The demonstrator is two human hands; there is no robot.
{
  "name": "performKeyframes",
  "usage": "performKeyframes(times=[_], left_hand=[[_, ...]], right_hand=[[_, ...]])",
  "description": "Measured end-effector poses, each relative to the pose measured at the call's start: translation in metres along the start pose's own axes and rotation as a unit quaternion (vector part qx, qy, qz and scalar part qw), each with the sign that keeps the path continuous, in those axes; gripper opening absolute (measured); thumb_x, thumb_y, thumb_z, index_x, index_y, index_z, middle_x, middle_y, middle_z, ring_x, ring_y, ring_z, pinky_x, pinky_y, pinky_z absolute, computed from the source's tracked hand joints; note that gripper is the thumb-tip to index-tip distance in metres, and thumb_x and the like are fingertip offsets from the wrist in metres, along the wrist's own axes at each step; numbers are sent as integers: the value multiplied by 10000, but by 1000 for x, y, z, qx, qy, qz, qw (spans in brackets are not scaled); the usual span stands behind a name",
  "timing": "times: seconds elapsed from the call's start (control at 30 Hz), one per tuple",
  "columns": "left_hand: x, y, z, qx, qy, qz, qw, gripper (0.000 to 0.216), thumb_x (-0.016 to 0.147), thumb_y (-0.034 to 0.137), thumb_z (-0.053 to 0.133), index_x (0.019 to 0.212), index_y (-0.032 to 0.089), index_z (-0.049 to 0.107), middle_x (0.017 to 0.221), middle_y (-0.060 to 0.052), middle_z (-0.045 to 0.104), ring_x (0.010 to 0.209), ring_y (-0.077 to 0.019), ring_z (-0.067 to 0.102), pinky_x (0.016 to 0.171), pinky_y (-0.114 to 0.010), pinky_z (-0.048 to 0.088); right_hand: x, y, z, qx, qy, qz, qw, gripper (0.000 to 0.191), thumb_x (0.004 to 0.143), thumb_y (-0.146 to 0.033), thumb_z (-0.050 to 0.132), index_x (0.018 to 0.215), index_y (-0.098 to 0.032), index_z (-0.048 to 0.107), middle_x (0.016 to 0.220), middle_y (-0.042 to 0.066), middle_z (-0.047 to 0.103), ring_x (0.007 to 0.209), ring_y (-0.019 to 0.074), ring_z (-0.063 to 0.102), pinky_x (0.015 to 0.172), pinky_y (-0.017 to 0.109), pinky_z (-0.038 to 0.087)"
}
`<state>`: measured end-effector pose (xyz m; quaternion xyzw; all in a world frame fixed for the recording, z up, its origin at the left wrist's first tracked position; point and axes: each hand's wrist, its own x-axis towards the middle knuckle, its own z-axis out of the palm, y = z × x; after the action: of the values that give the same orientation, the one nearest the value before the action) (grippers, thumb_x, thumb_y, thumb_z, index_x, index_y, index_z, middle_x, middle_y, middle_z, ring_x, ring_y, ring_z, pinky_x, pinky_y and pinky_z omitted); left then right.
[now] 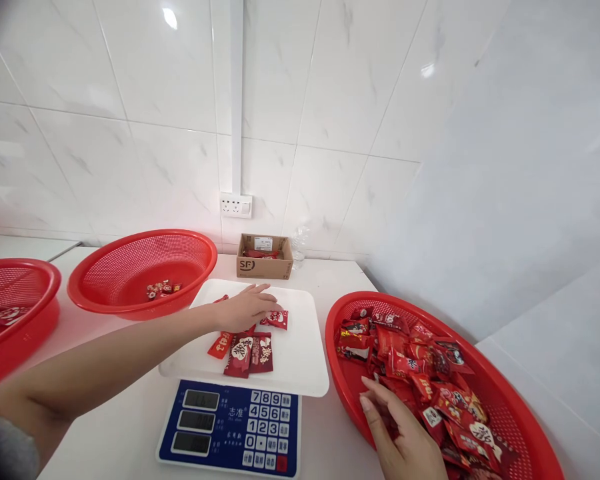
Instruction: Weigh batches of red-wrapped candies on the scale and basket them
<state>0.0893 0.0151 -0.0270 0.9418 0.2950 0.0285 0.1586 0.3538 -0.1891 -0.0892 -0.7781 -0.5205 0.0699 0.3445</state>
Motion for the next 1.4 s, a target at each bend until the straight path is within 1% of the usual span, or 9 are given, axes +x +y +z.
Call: performKeyframes(times=[0.13, 0.27, 0.5, 0.67, 0.8, 0.9, 1.07, 1.2, 1.4], left_hand=[[7, 0, -3, -9, -8, -3, 1000, 337, 890, 199, 420, 1171, 269, 591, 1209, 21, 626, 1332, -269, 303, 1060, -420, 256], [5, 0, -3, -17, 4, -8, 1000, 295, 866, 239, 494, 1129, 247, 627, 1184, 0, 644, 1288, -283, 369, 1023, -387, 303], [-4, -4, -5, -43, 35, -6, 998, 321, 894, 321, 457, 1166, 220, 592, 1154, -50, 635, 1119, -208, 530, 923, -293, 399], [-15, -11, -8, -41, 47, -31, 998, 460, 927, 453, 327, 1286, 201, 468, 1311, -87, 520, 1241, -221, 426, 998, -337, 346], [-28, -9, -4, -22, 14, -37, 999, 669, 844, 645, 339, 1362, 223, 372, 1460, -122, 341, 1376, -315, 173, 1078, -526, 147], [-34, -4, 1, 4, -11, -34, 999, 769, 784, 728, 331, 1388, 251, 326, 1500, -121, 256, 1394, -320, 91, 1074, -572, 59], [-34, 2, 8, 66, -25, -41, 997, 797, 793, 735, 269, 1418, 239, 274, 1500, -138, 245, 1392, -321, 105, 1069, -578, 62], [-31, 3, 12, 77, -15, -45, 996, 805, 799, 734, 240, 1424, 229, 265, 1496, -146, 252, 1384, -333, 136, 1066, -574, 89], [-33, 2, 16, 76, -1, -40, 996, 820, 808, 729, 216, 1424, 190, 262, 1489, -151, 268, 1380, -322, 162, 1075, -546, 103]], right_hand=[[0, -1, -1, -9, -9, 3, 1000, 479, 755, -618, 473, 1034, -281, 667, 1055, 21, 700, 970, 235, 653, 723, 274, 559], [-1, -2, -1, -6, -11, 8, 1000, 495, 751, -628, 467, 1040, -278, 664, 1046, 27, 703, 960, 235, 657, 731, 278, 555], [-1, 6, -2, -5, -31, 8, 999, 473, 771, -602, 482, 1078, -283, 648, 1078, 19, 691, 999, 225, 640, 757, 268, 548], [-2, 5, -2, 0, -23, -1, 1000, 456, 780, -576, 496, 1078, -270, 656, 1055, 31, 700, 971, 228, 652, 706, 255, 553], [-2, 3, -1, -6, -24, -2, 1000, 453, 781, -572, 497, 1078, -271, 656, 1059, 31, 698, 965, 233, 652, 713, 269, 550], [-2, 3, -1, -8, -19, -4, 1000, 450, 774, -570, 504, 1066, -267, 663, 1039, 38, 704, 928, 233, 664, 667, 261, 551], [-2, -1, -3, -9, -28, 0, 1000, 448, 773, -577, 496, 1061, -275, 660, 1039, 33, 704, 915, 227, 667, 631, 246, 548], [-2, -4, -4, -13, -31, 18, 999, 466, 760, -606, 479, 1050, -286, 656, 1037, 19, 704, 922, 222, 664, 677, 260, 548], [-1, -3, -2, -9, -20, -10, 1000, 437, 774, -571, 497, 1045, -269, 661, 1022, 31, 710, 927, 225, 665, 686, 261, 546]])
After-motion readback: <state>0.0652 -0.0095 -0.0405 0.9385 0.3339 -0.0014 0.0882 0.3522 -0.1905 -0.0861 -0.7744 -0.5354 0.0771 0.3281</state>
